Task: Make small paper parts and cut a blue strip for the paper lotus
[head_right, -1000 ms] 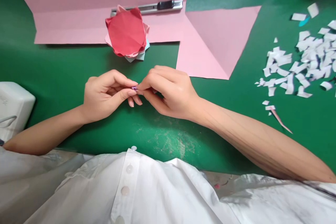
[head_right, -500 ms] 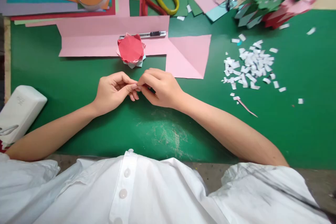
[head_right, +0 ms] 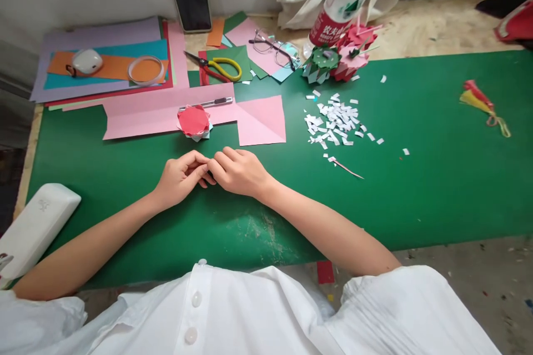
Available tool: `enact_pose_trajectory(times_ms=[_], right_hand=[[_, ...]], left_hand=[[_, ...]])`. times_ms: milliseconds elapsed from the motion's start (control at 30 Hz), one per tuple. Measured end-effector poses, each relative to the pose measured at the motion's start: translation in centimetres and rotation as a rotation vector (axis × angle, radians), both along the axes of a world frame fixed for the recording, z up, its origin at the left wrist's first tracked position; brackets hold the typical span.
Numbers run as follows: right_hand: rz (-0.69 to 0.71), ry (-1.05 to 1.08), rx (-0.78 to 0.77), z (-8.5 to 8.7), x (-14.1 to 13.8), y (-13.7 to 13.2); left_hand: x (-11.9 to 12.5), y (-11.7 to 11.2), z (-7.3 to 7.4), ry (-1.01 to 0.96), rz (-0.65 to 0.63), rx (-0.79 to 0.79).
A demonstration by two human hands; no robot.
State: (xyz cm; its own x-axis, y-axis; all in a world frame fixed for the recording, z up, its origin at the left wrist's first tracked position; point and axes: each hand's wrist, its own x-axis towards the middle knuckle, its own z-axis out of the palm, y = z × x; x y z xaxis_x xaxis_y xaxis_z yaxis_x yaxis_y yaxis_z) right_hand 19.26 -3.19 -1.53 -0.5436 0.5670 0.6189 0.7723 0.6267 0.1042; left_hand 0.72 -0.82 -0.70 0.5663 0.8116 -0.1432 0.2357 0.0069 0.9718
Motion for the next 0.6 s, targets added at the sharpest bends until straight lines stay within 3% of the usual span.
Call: enact_pose_trajectory(times_ms=[133,333,400,433,500,600], right_hand=[[-0.037,-0.001,0.047,0.3,3.3,1.8],[-0.464,0.216,0.096,0.0,17.2,7.3],[-0.952,0.302,-0.13,-0.6,21.4,8.7],[-1.118,0.317,-0.235,-0.9,23.0,9.1],[-1.248,0.318,-0.34,-1.3,25.1,9.5],[-1.329,0.333,-0.438,-1.5,25.9,9.3]], left_hand=[[0.1,-0.1,0.2,-0.004,-0.01,0.005],[0.1,0.1,0.3,0.06,-0.045,0.065],[0.0,0.1,0.2,0.104,-0.077,0.118],[-0.1,0.2,0.2,0.125,-0.093,0.147],[-0.1,0.2,0.2,0.154,-0.113,0.191],[-0.2,0.2,0.3,0.166,-0.111,0.215]])
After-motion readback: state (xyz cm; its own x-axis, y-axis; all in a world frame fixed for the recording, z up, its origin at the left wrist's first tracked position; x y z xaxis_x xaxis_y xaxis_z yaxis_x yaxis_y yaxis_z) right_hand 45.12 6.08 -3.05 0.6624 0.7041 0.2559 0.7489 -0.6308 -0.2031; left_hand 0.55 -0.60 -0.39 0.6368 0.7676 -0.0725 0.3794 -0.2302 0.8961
